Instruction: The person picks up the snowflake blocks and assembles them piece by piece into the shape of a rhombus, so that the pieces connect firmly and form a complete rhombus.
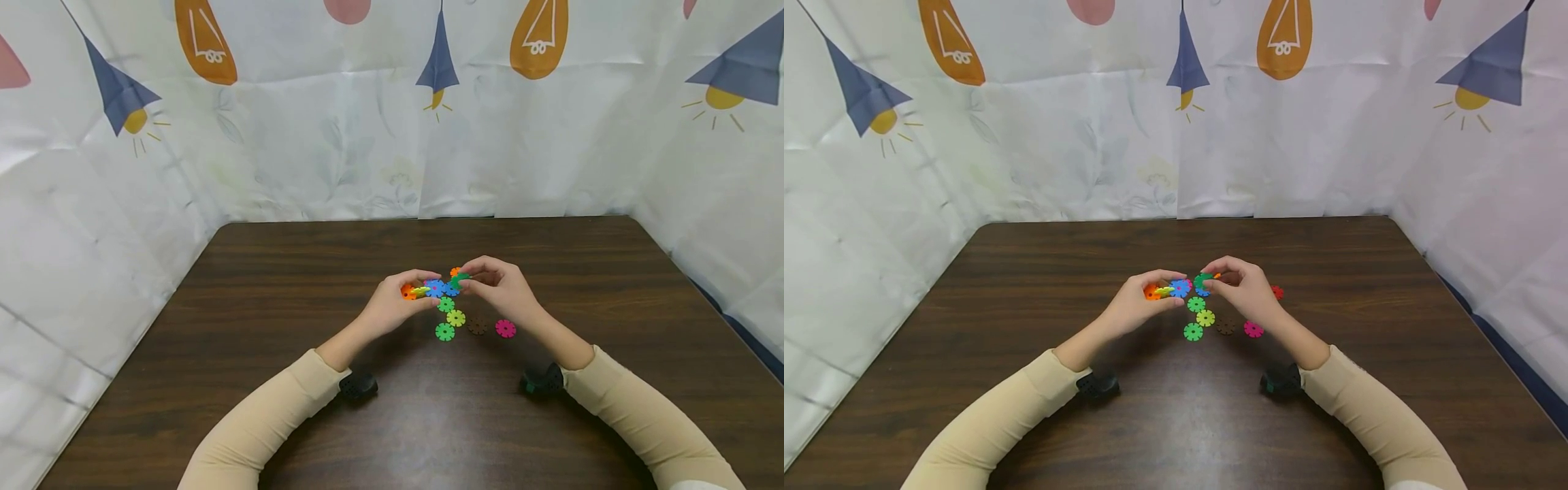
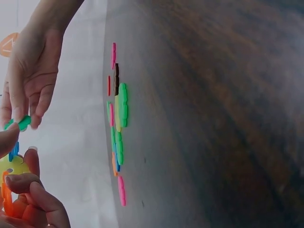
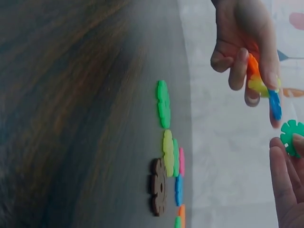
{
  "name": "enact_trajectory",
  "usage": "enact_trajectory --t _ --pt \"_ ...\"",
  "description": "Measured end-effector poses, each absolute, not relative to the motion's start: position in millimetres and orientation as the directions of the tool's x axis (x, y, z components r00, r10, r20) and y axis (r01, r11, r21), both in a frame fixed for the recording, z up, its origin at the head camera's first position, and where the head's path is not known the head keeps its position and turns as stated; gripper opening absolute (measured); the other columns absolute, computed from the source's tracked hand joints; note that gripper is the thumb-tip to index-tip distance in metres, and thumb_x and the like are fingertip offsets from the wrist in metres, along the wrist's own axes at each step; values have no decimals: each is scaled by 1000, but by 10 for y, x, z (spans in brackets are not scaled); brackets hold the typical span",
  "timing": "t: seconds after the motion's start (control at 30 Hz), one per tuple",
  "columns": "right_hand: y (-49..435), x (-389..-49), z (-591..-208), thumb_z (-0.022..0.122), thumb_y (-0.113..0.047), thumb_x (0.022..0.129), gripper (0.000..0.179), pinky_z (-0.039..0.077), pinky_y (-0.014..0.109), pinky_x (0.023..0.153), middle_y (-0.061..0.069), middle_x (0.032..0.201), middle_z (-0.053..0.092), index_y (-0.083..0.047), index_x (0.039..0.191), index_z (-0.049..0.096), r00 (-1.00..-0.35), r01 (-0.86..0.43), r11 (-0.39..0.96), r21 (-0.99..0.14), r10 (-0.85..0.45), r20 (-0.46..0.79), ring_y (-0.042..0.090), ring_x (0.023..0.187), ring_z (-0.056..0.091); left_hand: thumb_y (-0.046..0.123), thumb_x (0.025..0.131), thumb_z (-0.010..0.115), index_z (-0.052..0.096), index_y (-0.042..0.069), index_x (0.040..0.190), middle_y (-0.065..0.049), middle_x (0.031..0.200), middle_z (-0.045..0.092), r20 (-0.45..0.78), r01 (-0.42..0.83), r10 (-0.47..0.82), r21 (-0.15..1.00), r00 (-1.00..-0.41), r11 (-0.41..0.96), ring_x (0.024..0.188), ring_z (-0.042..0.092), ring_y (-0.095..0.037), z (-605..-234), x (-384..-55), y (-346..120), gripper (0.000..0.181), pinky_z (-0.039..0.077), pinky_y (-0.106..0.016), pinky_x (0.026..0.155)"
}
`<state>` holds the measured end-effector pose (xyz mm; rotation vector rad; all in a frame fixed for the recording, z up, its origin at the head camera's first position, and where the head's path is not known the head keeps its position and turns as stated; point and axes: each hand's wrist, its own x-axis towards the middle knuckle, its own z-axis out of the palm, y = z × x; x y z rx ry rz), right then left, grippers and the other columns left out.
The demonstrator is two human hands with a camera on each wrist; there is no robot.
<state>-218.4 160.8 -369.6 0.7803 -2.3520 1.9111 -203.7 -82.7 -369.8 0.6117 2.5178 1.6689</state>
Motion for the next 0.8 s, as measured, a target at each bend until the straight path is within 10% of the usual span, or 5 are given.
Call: enact_trajectory --t 0.8 --pt "1537 -2154 -3752 63 18 92 11 61 37 77 4 99 70 15 102 64 -804 -434 -71 -898 -419 422 19 80 74 15 95 76 66 8 132 -6 113 69 162 300 426 912 -890 279 91 65 -18 -3651 -1978 -827 39 54 -30 80"
